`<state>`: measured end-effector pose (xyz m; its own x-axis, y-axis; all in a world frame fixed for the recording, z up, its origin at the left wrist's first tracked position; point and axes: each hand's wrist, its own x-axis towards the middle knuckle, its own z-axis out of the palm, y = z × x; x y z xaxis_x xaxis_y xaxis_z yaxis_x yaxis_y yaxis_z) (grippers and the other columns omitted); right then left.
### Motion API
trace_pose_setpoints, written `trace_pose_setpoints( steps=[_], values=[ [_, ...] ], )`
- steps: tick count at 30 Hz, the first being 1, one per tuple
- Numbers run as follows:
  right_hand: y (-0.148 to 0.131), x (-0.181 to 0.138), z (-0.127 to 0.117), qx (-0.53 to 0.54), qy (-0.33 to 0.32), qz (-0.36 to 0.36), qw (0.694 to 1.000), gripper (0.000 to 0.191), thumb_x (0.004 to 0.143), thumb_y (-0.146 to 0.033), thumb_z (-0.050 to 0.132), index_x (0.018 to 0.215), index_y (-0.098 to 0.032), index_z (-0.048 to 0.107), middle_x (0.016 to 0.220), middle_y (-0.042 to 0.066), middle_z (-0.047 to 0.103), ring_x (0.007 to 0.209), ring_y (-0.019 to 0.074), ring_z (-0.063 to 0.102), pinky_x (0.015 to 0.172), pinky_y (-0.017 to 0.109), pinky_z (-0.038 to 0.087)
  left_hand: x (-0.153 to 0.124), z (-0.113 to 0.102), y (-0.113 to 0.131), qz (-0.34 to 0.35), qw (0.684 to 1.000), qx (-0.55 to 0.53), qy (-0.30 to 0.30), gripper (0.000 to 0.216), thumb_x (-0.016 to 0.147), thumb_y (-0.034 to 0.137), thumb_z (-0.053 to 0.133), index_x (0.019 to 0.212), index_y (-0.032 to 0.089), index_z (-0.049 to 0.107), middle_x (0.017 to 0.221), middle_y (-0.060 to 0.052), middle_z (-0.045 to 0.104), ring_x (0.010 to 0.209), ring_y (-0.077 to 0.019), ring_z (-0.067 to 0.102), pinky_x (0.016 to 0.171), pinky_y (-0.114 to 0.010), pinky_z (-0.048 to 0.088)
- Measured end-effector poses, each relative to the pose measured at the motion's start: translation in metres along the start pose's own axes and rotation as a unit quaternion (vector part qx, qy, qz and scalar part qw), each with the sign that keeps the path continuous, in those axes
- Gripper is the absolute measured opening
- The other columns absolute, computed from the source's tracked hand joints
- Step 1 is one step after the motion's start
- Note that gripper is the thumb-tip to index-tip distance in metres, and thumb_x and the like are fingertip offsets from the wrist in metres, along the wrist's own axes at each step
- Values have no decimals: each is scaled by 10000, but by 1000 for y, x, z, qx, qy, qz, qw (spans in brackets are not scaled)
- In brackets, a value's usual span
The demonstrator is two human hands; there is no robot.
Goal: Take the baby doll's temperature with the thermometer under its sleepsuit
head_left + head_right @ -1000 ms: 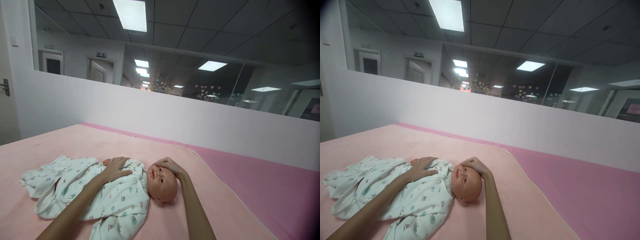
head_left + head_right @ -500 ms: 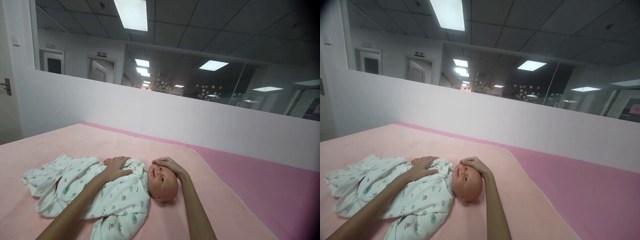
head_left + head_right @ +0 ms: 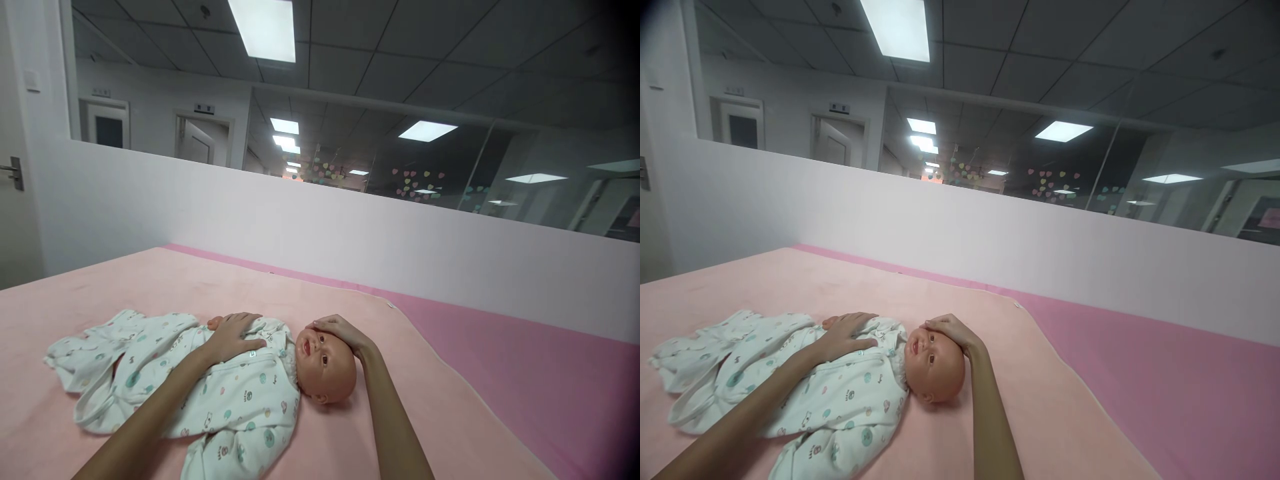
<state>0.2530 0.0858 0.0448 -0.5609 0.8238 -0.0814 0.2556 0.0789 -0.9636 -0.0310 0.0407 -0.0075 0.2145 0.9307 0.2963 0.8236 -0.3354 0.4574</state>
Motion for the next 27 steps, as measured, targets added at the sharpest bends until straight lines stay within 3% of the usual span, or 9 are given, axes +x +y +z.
trace_pose_setpoints(
  steps=[3,9,15,21,27],
  values=[
    [0,-1,0,-7,-11,-1,1000,381,674,-490,639,760,-121,682,767,60,674,736,172,592,694,292,435,0,0,0,-2,1000,-7,0,646,707,638,485,1250,291,434,1285,-25,470,1179,-293,376,988,-424,273],
    [-2,1,1,-1,11,-2,1000,382,653,-442,677,901,-152,679,965,76,661,898,195,584,800,305,435,0,2,-3,1,1000,-15,7,651,702,641,490,1246,287,441,1278,-30,475,1170,-299,379,980,-432,273],
    [-2,0,0,-15,-13,-5,1000,359,689,-467,633,761,-119,682,767,58,676,747,174,597,719,301,445,2,4,-5,5,1000,-20,13,655,695,640,499,1241,283,448,1272,-34,482,1167,-299,382,980,-432,270],
    [-4,0,2,7,8,-3,1000,400,637,-446,686,901,-145,679,963,81,664,909,201,587,840,328,426,1,4,-5,7,1000,-23,13,642,695,627,506,1235,284,457,1271,-40,485,1166,-304,390,981,-432,267],
    [-2,-1,2,-9,-5,-6,1000,382,679,-477,635,814,-122,677,813,64,676,786,184,599,744,313,445,2,4,-5,3,999,-30,11,648,688,621,520,1238,284,459,1273,-45,482,1171,-309,384,985,-439,263]
  ],
)
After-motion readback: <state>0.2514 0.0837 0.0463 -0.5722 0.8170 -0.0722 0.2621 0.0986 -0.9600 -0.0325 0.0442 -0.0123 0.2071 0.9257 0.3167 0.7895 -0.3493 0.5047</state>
